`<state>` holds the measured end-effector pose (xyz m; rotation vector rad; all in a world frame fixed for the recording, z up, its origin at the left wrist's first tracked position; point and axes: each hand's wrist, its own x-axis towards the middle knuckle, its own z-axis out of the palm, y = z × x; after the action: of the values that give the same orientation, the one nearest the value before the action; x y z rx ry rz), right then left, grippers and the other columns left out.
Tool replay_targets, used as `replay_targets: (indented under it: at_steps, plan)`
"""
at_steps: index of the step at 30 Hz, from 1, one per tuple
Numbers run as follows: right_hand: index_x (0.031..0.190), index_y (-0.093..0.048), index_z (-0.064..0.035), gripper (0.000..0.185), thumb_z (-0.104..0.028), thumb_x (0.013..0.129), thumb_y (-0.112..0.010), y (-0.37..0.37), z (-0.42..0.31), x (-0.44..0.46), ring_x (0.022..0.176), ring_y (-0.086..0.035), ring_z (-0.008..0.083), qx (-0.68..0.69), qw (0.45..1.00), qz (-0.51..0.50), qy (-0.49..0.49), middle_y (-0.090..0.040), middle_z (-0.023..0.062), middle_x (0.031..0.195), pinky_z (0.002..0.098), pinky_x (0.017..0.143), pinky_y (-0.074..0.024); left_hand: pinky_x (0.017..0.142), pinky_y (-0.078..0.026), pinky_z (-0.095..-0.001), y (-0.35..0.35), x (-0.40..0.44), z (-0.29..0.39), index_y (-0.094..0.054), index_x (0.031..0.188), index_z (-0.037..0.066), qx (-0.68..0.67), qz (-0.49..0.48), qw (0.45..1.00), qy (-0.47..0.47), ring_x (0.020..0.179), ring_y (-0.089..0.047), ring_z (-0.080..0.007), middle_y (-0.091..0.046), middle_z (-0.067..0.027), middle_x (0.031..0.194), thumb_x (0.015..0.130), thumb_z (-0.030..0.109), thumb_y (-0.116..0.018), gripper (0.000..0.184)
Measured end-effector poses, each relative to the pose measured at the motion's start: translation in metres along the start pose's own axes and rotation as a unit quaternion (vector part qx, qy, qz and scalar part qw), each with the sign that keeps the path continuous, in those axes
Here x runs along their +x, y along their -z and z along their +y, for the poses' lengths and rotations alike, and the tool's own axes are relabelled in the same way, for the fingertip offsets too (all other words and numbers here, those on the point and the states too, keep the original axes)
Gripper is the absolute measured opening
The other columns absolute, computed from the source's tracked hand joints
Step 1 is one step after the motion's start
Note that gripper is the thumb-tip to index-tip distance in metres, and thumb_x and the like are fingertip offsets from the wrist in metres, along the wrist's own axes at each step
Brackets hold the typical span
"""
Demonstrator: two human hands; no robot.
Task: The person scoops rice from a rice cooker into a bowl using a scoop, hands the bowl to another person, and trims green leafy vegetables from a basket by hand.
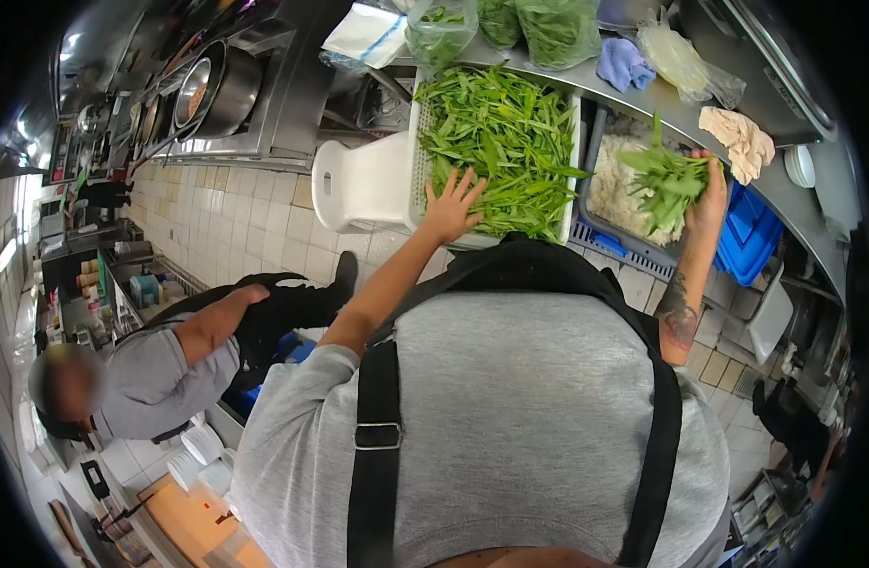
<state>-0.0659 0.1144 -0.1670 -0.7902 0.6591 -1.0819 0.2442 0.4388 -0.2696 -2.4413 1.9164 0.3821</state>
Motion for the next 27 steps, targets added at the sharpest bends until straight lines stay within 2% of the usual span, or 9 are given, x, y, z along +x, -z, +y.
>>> replay_targets:
  at_steps: [3, 6, 9, 12, 15, 18, 21, 24, 27]
  plan:
    - [0.099, -0.053, -0.0023, 0.021, -0.022, 0.094, -0.047, 0.009, 0.002, -0.014, 0.099, -0.058, 0.0266, 0.027, 0.999, -0.040, -0.009, -0.061, 0.0097, 0.091, 0.0357, 0.088, -0.0448, 0.097, -0.011, -0.0731, -0.033, -0.002, -0.010, -0.015, 0.143, 0.036, -0.067, -0.186, 0.980, 0.013, 0.138, -0.007, -0.0311, -0.007, -0.0029, 0.151, 0.090, 0.057, -0.029, 0.058]
    - [0.097, -0.051, -0.0048, 0.020, -0.023, 0.095, -0.044, -0.002, 0.003, -0.034, 0.099, -0.058, 0.0302, 0.025, 0.998, -0.042, -0.045, -0.058, 0.0078, 0.086, 0.0413, 0.089, -0.0456, 0.096, -0.011, -0.0737, -0.043, 0.015, -0.021, -0.014, 0.141, 0.041, -0.105, -0.259, 0.960, 0.015, 0.139, -0.005, -0.0306, -0.007, -0.0014, 0.151, 0.090, 0.061, -0.021, 0.056]
    - [0.098, -0.050, -0.0050, 0.021, -0.025, 0.095, -0.044, -0.006, 0.018, -0.043, 0.088, -0.060, 0.0251, 0.062, 0.995, -0.054, -0.065, -0.055, 0.0054, 0.081, 0.0443, 0.085, -0.0477, 0.099, -0.014, -0.0705, -0.042, 0.034, -0.031, -0.023, 0.139, 0.041, -0.077, -0.294, 0.953, -0.010, 0.135, -0.020, -0.0331, -0.018, -0.0045, 0.149, 0.091, 0.057, -0.025, 0.051]
    - [0.099, -0.050, -0.0045, 0.022, -0.025, 0.095, -0.043, -0.004, 0.024, -0.046, 0.079, -0.058, 0.0207, 0.065, 0.994, -0.049, -0.077, -0.052, 0.0036, 0.078, 0.0422, 0.084, -0.0479, 0.096, -0.023, -0.0674, -0.041, 0.074, -0.042, -0.046, 0.129, 0.029, -0.096, -0.333, 0.938, -0.021, 0.120, -0.044, -0.0340, -0.045, -0.0125, 0.133, 0.089, 0.046, -0.040, 0.044]
    - [0.102, -0.051, -0.0041, 0.023, -0.026, 0.095, -0.047, -0.008, 0.022, -0.053, 0.070, -0.050, 0.0145, 0.041, 0.996, -0.010, -0.076, -0.047, 0.0010, 0.076, 0.0338, 0.076, -0.0466, 0.084, -0.040, -0.0582, 0.036, 0.090, -0.001, -0.060, 0.108, 0.014, 0.012, -0.069, 0.998, -0.004, 0.093, -0.060, -0.0300, -0.058, -0.0123, 0.105, 0.082, 0.023, -0.054, 0.028]
    - [0.103, -0.052, -0.0042, 0.022, -0.024, 0.092, -0.053, -0.003, 0.026, -0.057, 0.067, -0.045, 0.0105, 0.027, 0.997, -0.011, -0.075, -0.045, -0.0001, 0.075, 0.0274, 0.066, -0.0421, 0.068, -0.049, -0.0470, 0.056, 0.124, 0.020, -0.060, 0.098, 0.008, 0.018, 0.058, 0.997, -0.039, 0.080, -0.063, -0.0262, -0.057, -0.0113, 0.095, 0.075, 0.009, -0.058, 0.023]
    - [0.102, -0.053, -0.0047, 0.019, -0.020, 0.091, -0.055, -0.003, 0.028, -0.062, 0.063, -0.043, 0.0093, 0.026, 0.995, 0.000, -0.095, -0.044, -0.0002, 0.073, 0.0253, 0.059, -0.0373, 0.063, -0.052, -0.0376, 0.047, 0.152, 0.021, -0.059, 0.098, 0.008, 0.094, 0.056, 0.991, -0.075, 0.074, -0.064, -0.0255, -0.058, -0.0115, 0.098, 0.074, 0.004, -0.057, 0.024]
    - [0.101, -0.053, -0.0047, 0.019, -0.020, 0.091, -0.056, -0.005, 0.027, -0.070, 0.061, -0.043, 0.0096, -0.008, 0.996, 0.002, -0.091, -0.044, -0.0001, 0.072, 0.0258, 0.058, -0.0378, 0.068, -0.051, -0.0393, 0.042, 0.172, 0.018, -0.061, 0.094, 0.008, 0.102, 0.027, 0.993, -0.057, 0.080, -0.063, -0.0253, -0.058, -0.0098, 0.098, 0.074, 0.007, -0.059, 0.020]
    - [0.101, -0.054, -0.0035, 0.020, -0.019, 0.089, -0.058, -0.001, 0.028, -0.075, 0.062, -0.044, 0.0107, 0.002, 0.996, 0.015, -0.093, -0.044, 0.0009, 0.071, 0.0269, 0.057, -0.0390, 0.071, -0.050, -0.0394, 0.050, 0.171, 0.022, -0.063, 0.088, 0.007, 0.164, 0.034, 0.978, -0.125, 0.086, -0.061, -0.0249, -0.058, -0.0077, 0.098, 0.074, 0.008, -0.059, 0.014]
